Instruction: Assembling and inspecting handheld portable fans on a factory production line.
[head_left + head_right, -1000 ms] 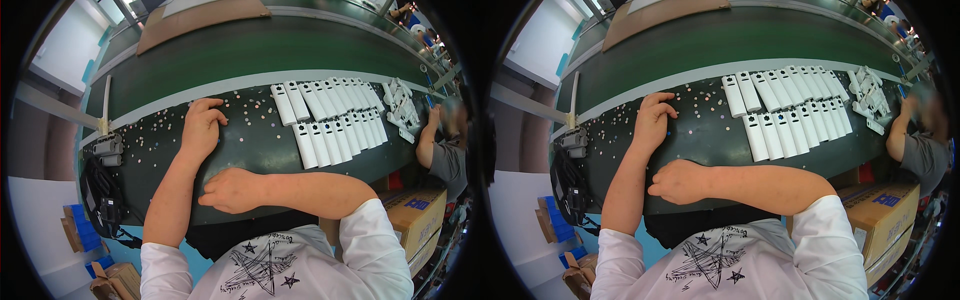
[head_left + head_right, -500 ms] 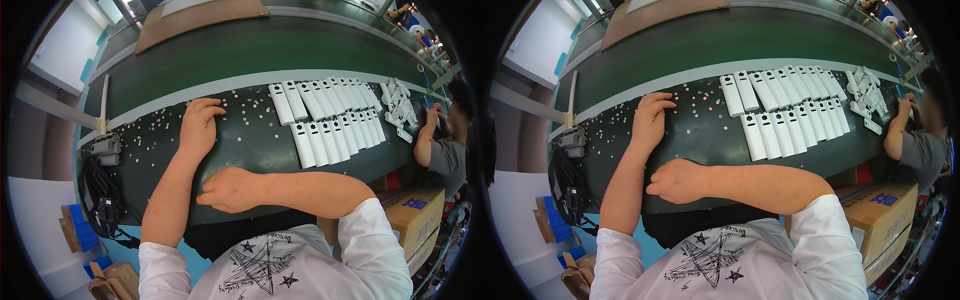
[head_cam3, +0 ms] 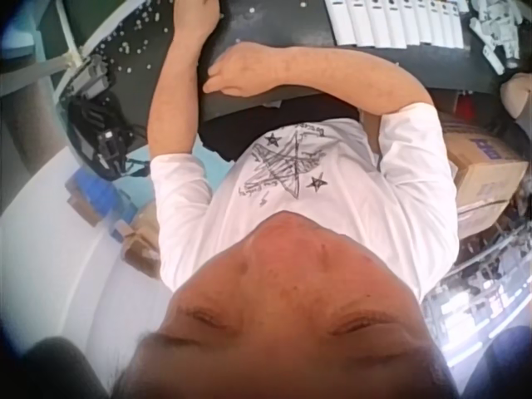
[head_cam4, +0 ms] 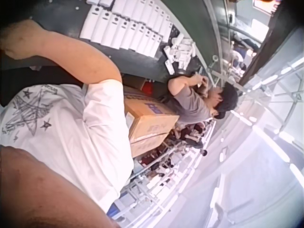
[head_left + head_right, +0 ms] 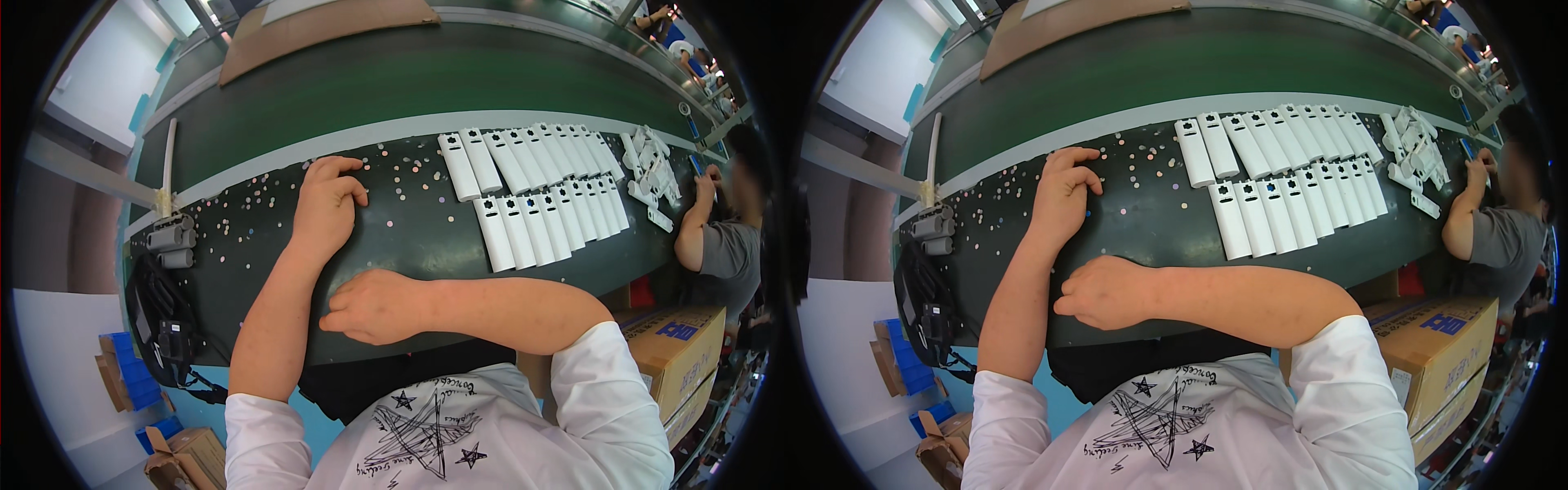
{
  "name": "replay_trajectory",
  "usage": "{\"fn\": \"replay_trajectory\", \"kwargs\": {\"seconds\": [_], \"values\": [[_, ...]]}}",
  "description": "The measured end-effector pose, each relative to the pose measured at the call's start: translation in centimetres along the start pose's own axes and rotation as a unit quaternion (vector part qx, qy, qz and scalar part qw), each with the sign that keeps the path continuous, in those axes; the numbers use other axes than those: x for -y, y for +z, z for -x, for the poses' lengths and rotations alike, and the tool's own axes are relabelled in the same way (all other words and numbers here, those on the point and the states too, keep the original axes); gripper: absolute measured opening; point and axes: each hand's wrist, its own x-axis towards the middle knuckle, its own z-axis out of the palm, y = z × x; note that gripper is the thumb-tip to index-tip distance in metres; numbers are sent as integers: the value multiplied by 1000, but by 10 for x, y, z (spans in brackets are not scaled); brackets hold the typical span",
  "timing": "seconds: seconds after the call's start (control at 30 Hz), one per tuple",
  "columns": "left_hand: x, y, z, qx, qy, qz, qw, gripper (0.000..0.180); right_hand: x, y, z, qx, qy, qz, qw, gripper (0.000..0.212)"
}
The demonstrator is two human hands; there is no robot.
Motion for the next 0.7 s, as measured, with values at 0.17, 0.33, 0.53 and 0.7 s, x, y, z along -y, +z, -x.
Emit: {"fn": "replay_trajectory", "kwargs": {"seconds": [0.17,0.33,0.53,0.7], "values": [[-1,7,-3,-40,13,5,999,20,-2,4,5,0,8,1,1000,24],[22,11,-4,-14,61,-32,998,13,-9,15,1,-1,2,16,1000,19],[21,1,2,-18,13,8,1000,17,-4,13,-8,-21,-11,17,1000,12],[1,0,-2,14,16,14,1000,14,-4,5,-1,-29,-11,6,999,12]]}}
